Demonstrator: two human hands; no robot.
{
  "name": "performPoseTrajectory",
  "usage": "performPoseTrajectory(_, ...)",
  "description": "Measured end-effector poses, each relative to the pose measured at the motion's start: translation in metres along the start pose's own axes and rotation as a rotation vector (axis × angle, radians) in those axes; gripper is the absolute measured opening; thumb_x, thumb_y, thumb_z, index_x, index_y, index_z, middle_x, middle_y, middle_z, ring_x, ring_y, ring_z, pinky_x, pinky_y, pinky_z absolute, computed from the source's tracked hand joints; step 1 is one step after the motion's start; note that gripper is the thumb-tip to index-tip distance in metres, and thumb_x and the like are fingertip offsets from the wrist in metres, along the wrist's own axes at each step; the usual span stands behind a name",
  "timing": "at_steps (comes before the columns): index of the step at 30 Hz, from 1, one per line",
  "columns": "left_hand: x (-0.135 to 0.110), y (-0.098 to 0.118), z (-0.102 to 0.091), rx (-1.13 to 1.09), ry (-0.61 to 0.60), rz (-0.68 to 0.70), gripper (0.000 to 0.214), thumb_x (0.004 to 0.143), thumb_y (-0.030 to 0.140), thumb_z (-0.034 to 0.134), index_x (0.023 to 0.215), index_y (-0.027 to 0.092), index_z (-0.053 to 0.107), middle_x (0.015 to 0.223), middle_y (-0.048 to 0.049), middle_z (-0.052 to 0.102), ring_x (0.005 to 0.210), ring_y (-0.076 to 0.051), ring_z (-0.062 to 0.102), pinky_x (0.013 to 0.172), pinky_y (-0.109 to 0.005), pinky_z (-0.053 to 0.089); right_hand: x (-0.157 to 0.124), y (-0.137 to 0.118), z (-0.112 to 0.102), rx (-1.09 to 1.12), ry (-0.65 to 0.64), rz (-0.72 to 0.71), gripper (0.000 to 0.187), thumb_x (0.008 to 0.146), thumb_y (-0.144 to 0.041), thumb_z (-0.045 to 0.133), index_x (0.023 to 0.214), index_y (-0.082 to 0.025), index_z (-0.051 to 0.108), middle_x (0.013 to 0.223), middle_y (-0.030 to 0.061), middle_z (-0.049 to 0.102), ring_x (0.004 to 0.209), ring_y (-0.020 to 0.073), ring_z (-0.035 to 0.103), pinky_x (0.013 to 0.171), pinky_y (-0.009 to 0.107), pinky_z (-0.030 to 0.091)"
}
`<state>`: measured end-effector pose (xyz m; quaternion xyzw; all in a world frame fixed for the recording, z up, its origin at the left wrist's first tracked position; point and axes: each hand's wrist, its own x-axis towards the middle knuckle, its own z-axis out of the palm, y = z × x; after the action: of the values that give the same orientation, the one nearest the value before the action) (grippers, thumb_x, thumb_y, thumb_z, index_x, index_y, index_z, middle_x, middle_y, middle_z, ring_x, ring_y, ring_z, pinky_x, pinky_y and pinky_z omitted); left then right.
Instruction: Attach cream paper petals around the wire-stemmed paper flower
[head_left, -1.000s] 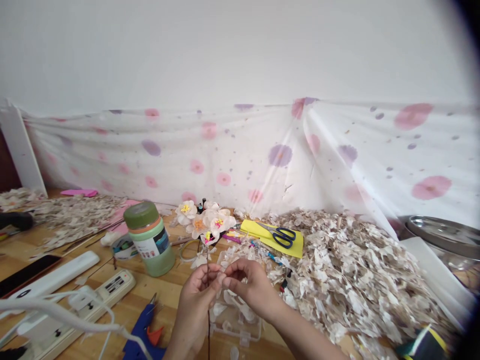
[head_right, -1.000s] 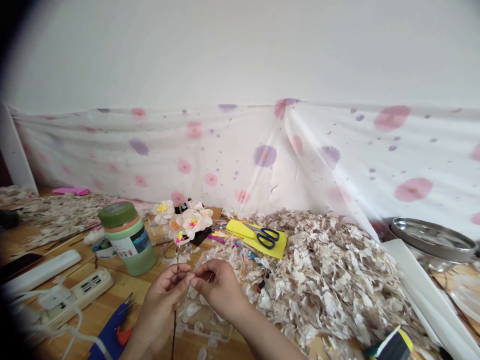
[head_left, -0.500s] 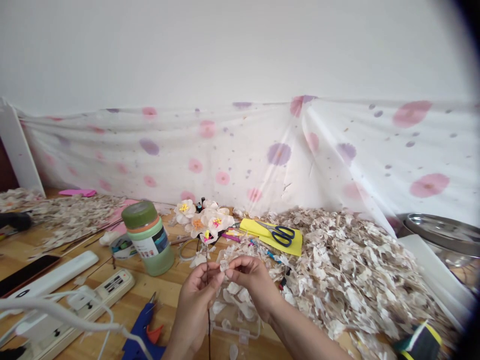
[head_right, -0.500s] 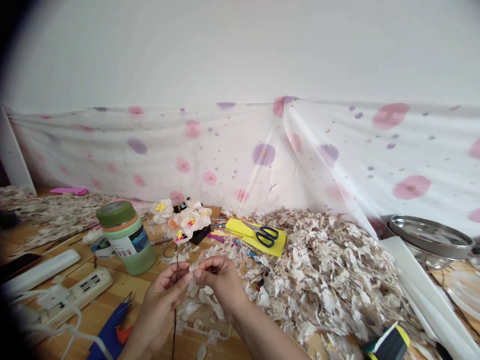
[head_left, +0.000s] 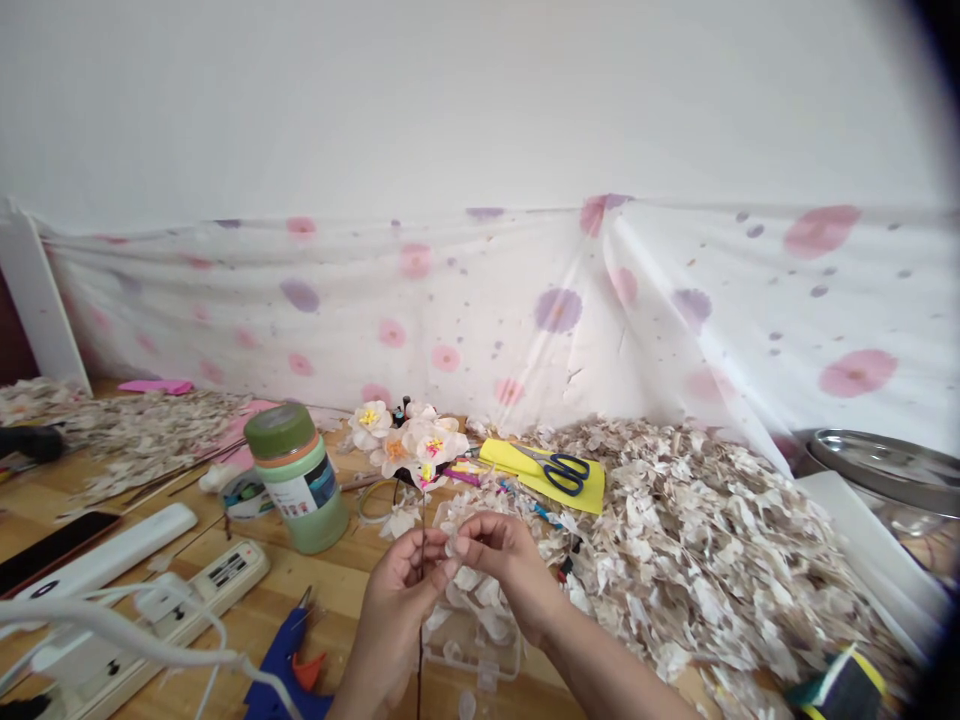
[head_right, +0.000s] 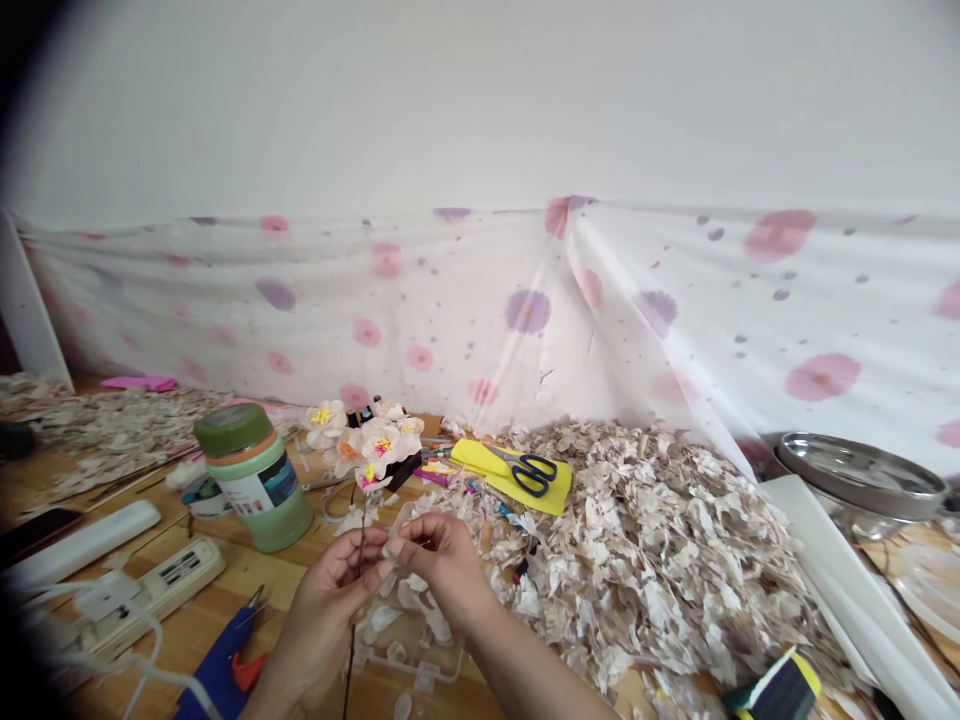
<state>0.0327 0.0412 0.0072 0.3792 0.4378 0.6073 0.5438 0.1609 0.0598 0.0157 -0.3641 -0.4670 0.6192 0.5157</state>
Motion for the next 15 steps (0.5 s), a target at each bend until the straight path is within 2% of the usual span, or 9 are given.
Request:
performPoseTrajectory(6,-0.001,-0.002,0.001,0.082,-0.050,0.015,0.032,0.055,0.028,0.082,0.081,0.017,0.066,0.067,-0.0020,0.069,0.063,-0.016,0.059,0.058,-0.024,0.042,0.000,-0.011,-0.005,-0.045,-0.037,0.076,0.036,0.053,-0.044,0.080,0.061,-0.015,0.059,0.056,-0.0045,0.053,0.053,0.0079,0.041,0.056,0.022,0.029)
performPoseTrajectory(12,0.000,-0.004,0.001,0.122,-0.066,0.022,0.033,0.053,0.028,0.082,0.080,0.018,0.066,0.067,-0.0011,0.069,0.064,-0.017,0.059,0.059,-0.025,0.044,-0.002,-0.019,-0.017,-0.209,-0.136,0.043,0.018,0.059,-0.026,0.073,0.062,-0.017,0.058,0.053,-0.0063,0.049,0.050,0.0077,0.038,0.049,0.021,0.026)
performPoseTrajectory(15,0.000,-0.005,0.001,0.147,-0.105,0.026,0.033,0.053,0.029,0.082,0.080,0.018,0.067,0.067,-0.0019,0.070,0.064,-0.017,0.060,0.061,-0.026,0.045,-0.001,-0.021,-0.021,-0.294,-0.174,-0.005,0.015,0.061,-0.023,0.069,0.062,-0.017,0.056,0.052,-0.0067,0.047,0.049,0.0074,0.038,0.049,0.021,0.027)
